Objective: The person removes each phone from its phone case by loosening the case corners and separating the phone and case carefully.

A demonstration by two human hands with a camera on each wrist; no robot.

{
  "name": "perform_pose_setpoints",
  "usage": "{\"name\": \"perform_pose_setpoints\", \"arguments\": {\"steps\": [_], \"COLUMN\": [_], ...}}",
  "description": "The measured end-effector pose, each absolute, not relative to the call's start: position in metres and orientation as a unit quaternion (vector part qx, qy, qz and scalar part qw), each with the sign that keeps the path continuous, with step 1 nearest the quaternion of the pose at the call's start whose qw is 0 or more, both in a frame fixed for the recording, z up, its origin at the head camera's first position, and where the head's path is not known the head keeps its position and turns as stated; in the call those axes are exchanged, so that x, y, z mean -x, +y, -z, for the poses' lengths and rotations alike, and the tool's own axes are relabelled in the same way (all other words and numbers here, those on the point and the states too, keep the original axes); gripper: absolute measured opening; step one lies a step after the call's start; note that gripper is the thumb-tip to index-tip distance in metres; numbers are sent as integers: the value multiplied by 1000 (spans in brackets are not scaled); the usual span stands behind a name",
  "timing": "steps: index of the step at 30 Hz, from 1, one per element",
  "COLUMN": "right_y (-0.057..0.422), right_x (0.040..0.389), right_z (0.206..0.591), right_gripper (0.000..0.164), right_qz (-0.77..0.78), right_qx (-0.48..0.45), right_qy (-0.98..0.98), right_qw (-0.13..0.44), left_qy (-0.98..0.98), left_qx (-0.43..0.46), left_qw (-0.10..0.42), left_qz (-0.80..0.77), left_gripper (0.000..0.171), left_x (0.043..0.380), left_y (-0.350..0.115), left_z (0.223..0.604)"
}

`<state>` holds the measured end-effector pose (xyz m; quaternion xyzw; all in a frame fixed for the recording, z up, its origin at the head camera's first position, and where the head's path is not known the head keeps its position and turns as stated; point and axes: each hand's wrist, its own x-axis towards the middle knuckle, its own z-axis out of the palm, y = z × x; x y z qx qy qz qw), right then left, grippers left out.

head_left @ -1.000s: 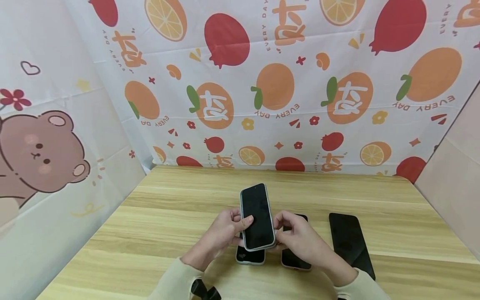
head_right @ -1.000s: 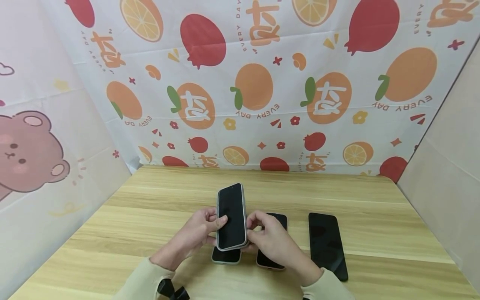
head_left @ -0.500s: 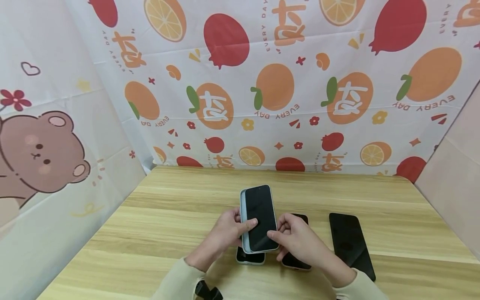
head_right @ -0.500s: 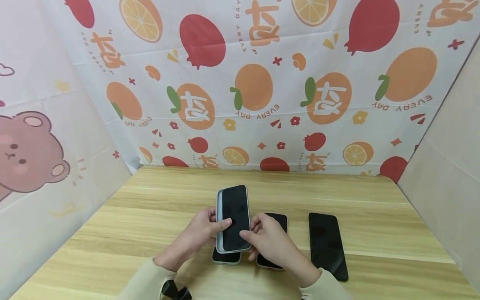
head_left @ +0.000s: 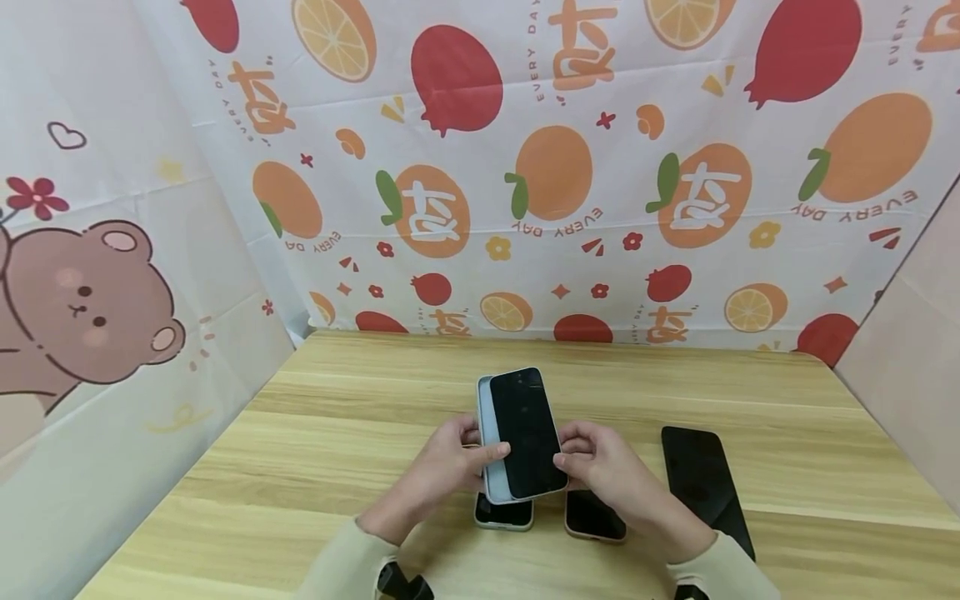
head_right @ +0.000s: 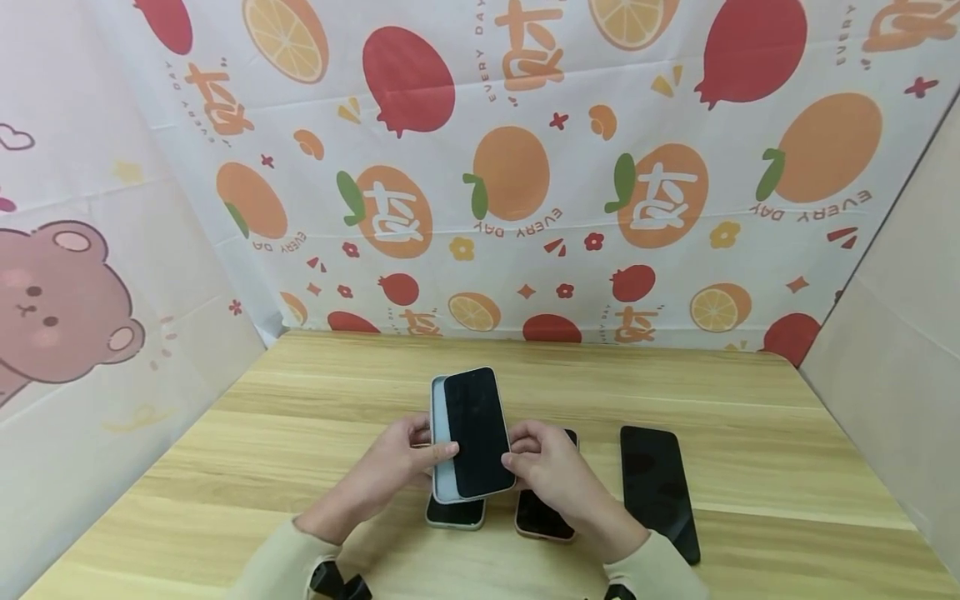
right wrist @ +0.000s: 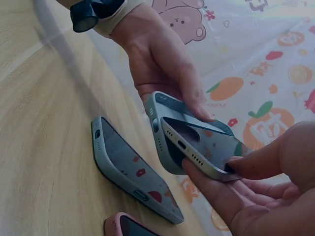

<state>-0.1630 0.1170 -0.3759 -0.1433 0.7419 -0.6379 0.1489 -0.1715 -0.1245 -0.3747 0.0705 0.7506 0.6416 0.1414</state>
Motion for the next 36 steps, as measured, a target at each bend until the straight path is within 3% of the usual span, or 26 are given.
{"name": "perform_pose_setpoints", "arguments": {"steps": [7,13,26,36], "right_y": [119,120,121,114], "right_x": [167,172,198,221], "right_z": [379,380,379,380], "right_gripper": [35,41,36,36], "right_qz": [658,660,668,685], "right_qx": [120,104,101,61], "right_qy": [724,724,719,710], "right_qw": [167,171,164,155], "left_qy": [741,757,780,793], "left_qx": [-77,-55,-27,-12], "left_qw": [157,133,80,94], "left_qz": [-648,-638,-620,-601], "left_gripper": [45,48,44,45], "left_x": [169,169,166,163], "left_y": [-135,-142,-183,-203], "left_z": [374,372,377,378]}}
